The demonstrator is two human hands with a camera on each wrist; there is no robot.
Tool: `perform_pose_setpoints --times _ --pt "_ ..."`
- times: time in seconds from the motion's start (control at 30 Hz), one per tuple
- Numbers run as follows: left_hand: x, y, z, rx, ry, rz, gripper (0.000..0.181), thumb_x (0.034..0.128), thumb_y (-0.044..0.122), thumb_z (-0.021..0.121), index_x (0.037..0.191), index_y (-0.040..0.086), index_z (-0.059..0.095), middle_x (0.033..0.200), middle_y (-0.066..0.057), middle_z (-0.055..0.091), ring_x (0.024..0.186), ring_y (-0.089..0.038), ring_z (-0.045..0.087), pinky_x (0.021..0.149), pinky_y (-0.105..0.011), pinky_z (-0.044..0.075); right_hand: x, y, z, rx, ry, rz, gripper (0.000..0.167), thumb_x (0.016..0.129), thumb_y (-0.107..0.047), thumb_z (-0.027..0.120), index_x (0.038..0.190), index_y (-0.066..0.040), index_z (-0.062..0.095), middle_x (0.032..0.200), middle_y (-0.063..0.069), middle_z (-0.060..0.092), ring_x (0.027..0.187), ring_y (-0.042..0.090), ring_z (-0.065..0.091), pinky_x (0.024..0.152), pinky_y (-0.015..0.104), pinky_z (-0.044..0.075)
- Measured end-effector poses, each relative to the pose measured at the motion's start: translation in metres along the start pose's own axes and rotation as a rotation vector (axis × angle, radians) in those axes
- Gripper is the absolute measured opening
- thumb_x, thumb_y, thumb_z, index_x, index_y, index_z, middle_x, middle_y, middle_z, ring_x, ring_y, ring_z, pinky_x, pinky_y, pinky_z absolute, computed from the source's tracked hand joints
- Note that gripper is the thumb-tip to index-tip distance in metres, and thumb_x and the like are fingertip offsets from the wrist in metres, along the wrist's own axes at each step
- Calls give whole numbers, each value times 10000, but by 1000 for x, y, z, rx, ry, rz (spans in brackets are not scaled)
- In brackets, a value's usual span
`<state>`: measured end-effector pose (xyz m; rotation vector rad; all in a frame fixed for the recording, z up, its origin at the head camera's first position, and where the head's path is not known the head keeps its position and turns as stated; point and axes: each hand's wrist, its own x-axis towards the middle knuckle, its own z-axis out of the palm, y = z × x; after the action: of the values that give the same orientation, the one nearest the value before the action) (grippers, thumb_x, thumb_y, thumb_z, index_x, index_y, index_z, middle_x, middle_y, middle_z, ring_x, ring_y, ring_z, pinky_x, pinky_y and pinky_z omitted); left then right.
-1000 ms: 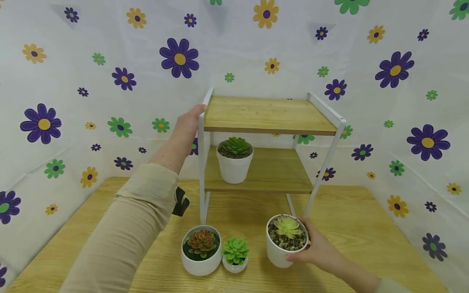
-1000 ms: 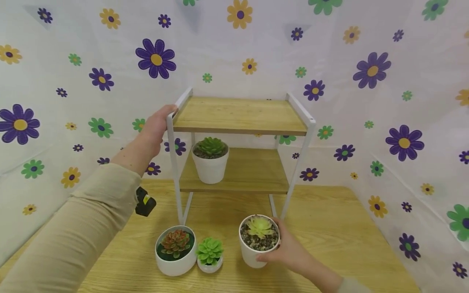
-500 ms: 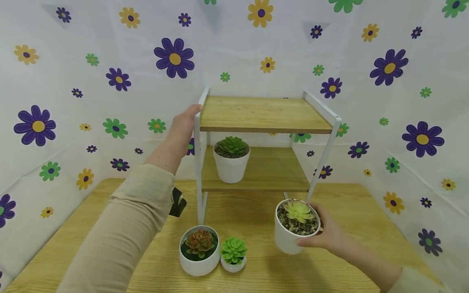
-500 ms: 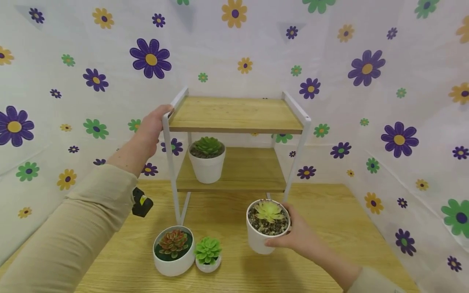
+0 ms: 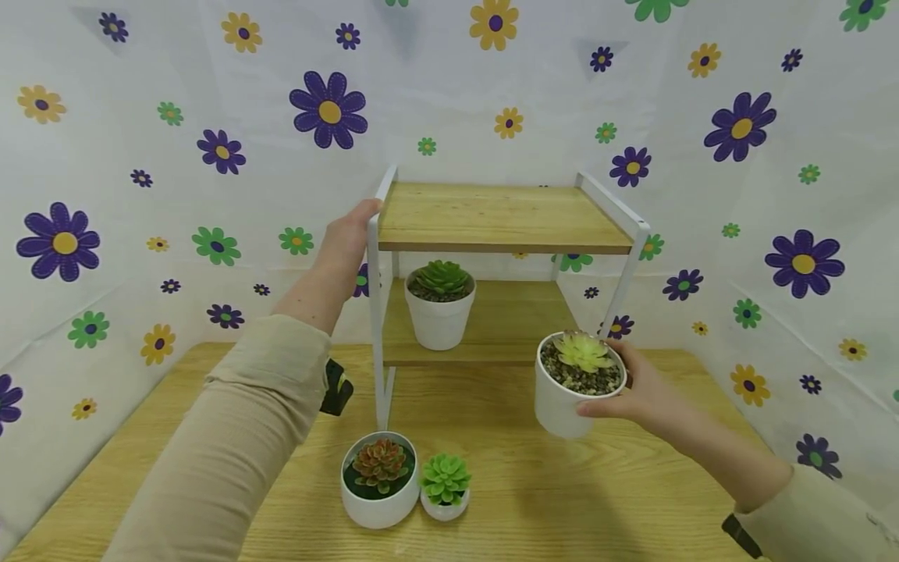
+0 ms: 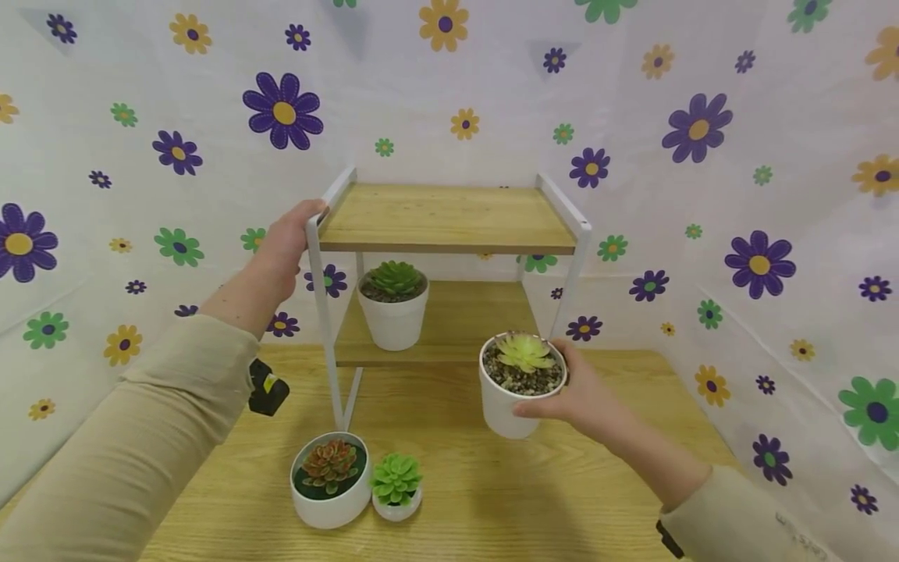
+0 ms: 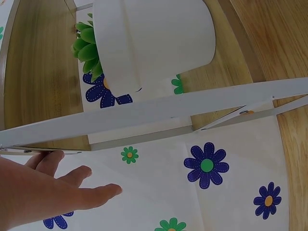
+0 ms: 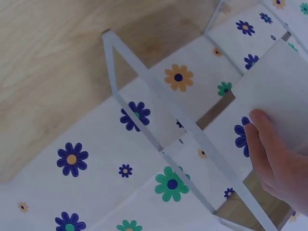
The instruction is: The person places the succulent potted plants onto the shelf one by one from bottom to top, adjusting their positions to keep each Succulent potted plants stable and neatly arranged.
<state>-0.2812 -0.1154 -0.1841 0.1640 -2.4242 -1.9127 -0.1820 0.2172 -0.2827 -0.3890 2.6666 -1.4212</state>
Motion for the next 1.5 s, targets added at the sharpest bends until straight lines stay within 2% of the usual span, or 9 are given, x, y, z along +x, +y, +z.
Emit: perform_pose_setpoints --times 0.3,0.47,0.63,0.77,0.9,1.1,1.27,1.5 --pt "0 -3 -1 -4 -2 -9 625 918 522 346 1466 227 302 1560 -14 220 1430 -262 193 1142 -544 166 24 -25 -4 -14 27 41 965 739 -252 777 1436 41 178 1405 270 353 1281 396 385 1039 525 361" --pt "1 -3 -2 -9 6 -3 618 915 517 351 1454 215 327 1543 -17 256 1412 -255 224 1141 -531 183 43 -34 -4 -35 56 84 998 753 -279 762 1463 24 129 1452 271 290 1323 410 324 1074 547 309" --pt "1 -4 -3 -11 9 -2 608 919 520 349 1448 222 336 1535 -18 268 1409 -259 228 1134 -540 193 64 -39 -2 -22 75 114 993 774 -295 748 1480 -20 106 1488 229 264 1365 400 275 1112 539 252" --pt "2 -4 -3 -21 9 -11 617 916 522 360 1450 214 333 1547 -14 247 1419 -257 212 1140 -532 182 79 -39 0 -45 96 134 982 774 -315 746 1481 -30 127 1490 215 279 1364 391 287 1112 520 269" --pt "2 -4 -3 -28 19 -22 639 911 518 372 1461 196 317 1549 -20 245 1414 -250 224 1149 -499 187 91 -38 4 -53 95 166 997 789 -331 728 1486 -18 88 1513 223 229 1380 393 256 1114 513 271" --pt "2 -6 -1 -22 7 -16 649 917 514 366 1474 191 290 1542 -39 253 1402 -259 244 1143 -491 211 100 -35 8 -42 82 238 1046 808 -350 703 1492 -26 -19 1545 231 115 1410 400 177 1125 519 245" --pt "2 -4 -1 -20 11 -2 639 922 508 363 1475 198 290 1551 -29 243 1417 -252 228 1149 -485 202 104 -33 8 -23 91 231 1031 812 -337 697 1489 -18 -11 1529 244 155 1391 401 229 1110 508 285" --pt "1 -2 -1 -34 14 13 629 918 499 374 1462 189 321 1526 -30 288 1384 -244 277 1134 -480 238 108 -33 8 26 86 212 997 831 -295 679 1487 -14 -18 1529 238 154 1382 386 263 1089 480 335"
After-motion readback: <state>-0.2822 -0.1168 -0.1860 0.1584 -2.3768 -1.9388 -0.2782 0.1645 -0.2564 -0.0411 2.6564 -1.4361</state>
